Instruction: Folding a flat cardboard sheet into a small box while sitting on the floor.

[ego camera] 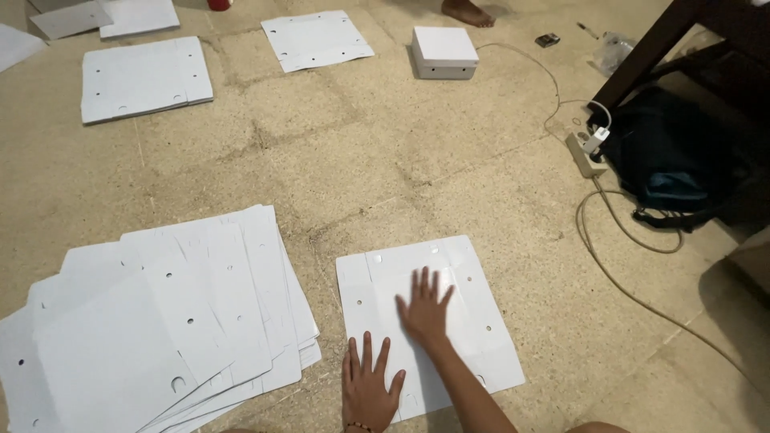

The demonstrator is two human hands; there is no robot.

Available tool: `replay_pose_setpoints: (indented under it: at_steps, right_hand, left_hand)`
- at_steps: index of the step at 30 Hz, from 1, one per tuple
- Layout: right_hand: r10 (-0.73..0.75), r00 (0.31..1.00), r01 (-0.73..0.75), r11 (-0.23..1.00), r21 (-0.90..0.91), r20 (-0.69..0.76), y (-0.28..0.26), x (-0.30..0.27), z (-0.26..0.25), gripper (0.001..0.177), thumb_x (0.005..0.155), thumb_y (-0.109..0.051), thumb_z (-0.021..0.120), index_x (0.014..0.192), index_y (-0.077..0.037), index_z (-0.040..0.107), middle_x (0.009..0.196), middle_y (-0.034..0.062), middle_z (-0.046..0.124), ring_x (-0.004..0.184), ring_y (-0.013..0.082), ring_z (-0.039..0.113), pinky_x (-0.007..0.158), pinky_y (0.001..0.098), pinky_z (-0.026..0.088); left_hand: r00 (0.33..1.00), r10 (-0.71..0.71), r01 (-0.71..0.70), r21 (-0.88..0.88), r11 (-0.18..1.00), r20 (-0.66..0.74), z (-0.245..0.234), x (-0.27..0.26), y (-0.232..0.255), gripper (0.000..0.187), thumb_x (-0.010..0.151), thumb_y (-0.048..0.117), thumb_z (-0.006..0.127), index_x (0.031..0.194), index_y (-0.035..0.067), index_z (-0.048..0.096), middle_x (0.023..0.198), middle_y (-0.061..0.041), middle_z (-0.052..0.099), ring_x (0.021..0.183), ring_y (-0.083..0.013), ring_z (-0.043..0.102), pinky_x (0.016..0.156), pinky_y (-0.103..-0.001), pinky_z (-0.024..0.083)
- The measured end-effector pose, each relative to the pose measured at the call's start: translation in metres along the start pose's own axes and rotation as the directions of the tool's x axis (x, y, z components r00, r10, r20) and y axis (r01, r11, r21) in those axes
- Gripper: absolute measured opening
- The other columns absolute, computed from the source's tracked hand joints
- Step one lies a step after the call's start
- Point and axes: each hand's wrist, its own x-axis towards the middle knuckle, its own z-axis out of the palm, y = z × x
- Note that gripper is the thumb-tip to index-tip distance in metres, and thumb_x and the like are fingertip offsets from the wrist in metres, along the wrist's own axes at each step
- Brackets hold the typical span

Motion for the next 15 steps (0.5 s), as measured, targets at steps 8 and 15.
replay_pose_setpoints:
  at_steps: [8,15]
  right_hand:
    - [0.067,0.998,-0.067,0.998,0.002,-0.023,0.108,-0.054,0.020,0.065,0.087,-0.055,0.008,0.142,-0.022,0.000,0.149,-0.0007,-0.007,0.136,0.0235,-0.012,0.107,0.0513,-0.008]
    - [0.274,0.940,-0.244,0.956,0.160,-0.202,0.110,-0.075,0.051,0.069,0.087,-0.055,0.016,0.142,-0.014,0.008,0.149,0.0039,0.003,0.136,0.0331,-0.006,0.104,0.0553,-0.009]
  left_hand:
    - [0.993,0.020,-0.020,-0.001,1.000,-0.114,0.006,0.001,-0.006,0.066,0.083,0.062,0.025,0.140,0.029,0.019,0.149,-0.003,0.014,0.138,-0.0280,0.010,0.110,-0.039,0.011]
    - [0.992,0.050,-0.060,-0.090,0.994,-0.117,0.006,0.013,0.010,0.063,0.083,0.036,0.027,0.142,0.019,0.011,0.151,-0.005,0.006,0.140,-0.0328,0.002,0.111,-0.054,0.003]
